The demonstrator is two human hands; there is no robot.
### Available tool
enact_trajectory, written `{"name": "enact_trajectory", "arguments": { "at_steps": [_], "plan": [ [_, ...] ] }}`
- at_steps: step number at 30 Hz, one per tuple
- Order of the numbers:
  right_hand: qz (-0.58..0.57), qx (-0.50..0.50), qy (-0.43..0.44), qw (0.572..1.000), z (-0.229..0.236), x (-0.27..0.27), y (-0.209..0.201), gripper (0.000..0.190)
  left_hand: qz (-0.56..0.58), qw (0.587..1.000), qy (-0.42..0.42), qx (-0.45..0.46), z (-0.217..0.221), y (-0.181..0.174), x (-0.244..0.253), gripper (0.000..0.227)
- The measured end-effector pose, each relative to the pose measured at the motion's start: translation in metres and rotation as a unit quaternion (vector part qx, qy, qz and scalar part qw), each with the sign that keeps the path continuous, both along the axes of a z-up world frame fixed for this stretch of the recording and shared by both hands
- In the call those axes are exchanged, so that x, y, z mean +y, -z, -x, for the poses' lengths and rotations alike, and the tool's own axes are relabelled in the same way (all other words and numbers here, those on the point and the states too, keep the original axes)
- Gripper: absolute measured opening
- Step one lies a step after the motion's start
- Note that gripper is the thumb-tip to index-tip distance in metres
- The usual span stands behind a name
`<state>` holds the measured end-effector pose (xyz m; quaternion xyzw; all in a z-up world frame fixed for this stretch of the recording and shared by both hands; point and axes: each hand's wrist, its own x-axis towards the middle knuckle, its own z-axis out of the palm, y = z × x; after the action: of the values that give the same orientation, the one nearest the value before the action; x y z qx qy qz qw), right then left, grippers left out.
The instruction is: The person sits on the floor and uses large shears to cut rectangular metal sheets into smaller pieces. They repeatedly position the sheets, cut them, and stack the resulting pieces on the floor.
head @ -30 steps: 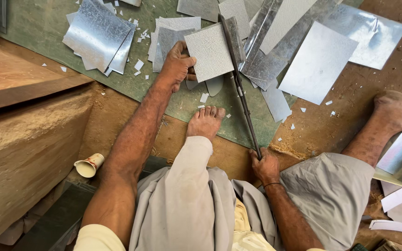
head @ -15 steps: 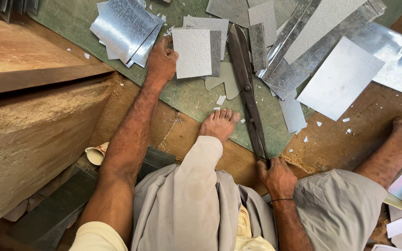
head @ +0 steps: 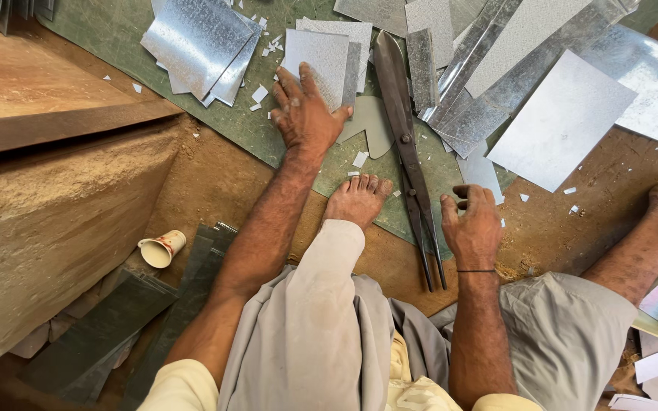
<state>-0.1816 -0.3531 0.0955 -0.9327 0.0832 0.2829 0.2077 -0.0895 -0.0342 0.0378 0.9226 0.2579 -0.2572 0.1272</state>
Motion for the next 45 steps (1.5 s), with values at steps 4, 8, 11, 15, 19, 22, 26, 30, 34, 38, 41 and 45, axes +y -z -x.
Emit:
{"name": "enact_trajectory", "arguments": {
  "at_steps": [4,8,11,15,19,22,26,30,34,38,41,45],
  "plan": [
    [-0.023,-0.015,0.002,1.000,0.003,0.010,-0.009,0.032,-0.014,0.999,0.013,-0.040,0.002,0.000,0.002,0.123],
    [-0.047,-0.022,0.052,0.997,0.007,0.002,-0.014,0.032,0.041,0.998,-0.040,-0.024,-0.005,-0.021,0.007,0.118],
    [-0.093,-0.028,0.107,0.989,0.001,-0.009,-0.011,0.038,0.300,0.921,-0.217,-0.120,0.005,-0.047,0.021,0.114],
    [-0.239,0.050,0.306,0.920,-0.028,-0.009,0.003,0.053,0.429,0.828,-0.278,-0.232,0.022,-0.077,0.042,0.106],
    [-0.350,0.103,0.485,0.795,-0.055,0.007,0.023,0.047,0.570,0.721,-0.315,-0.238,0.040,-0.081,0.042,0.103],
    [-0.372,0.087,0.602,0.701,-0.065,0.014,0.036,0.034,0.637,0.664,-0.341,-0.194,0.050,-0.073,0.030,0.104],
    [-0.409,0.081,0.648,0.638,-0.076,0.020,0.042,0.022,0.688,0.625,-0.336,-0.154,0.054,-0.069,0.011,0.104],
    [-0.474,0.017,0.601,0.644,-0.079,0.015,0.031,0.027,0.703,0.635,-0.293,-0.129,0.053,-0.073,-0.003,0.107],
    [-0.539,-0.143,0.488,0.671,-0.052,-0.009,0.000,0.033,0.746,0.605,-0.265,-0.089,0.056,-0.077,-0.013,0.111],
    [-0.667,-0.171,0.437,0.579,0.006,-0.018,-0.041,0.028,0.764,0.606,-0.220,-0.042,0.064,-0.073,-0.028,0.114],
    [-0.715,-0.099,0.450,0.527,0.034,0.002,-0.060,0.045,0.768,0.606,-0.207,-0.012,0.069,-0.070,-0.034,0.119],
    [-0.674,0.000,0.572,0.468,0.030,0.018,-0.056,0.055,0.775,0.603,-0.190,0.002,0.075,-0.067,-0.042,0.125]
  ]
}}
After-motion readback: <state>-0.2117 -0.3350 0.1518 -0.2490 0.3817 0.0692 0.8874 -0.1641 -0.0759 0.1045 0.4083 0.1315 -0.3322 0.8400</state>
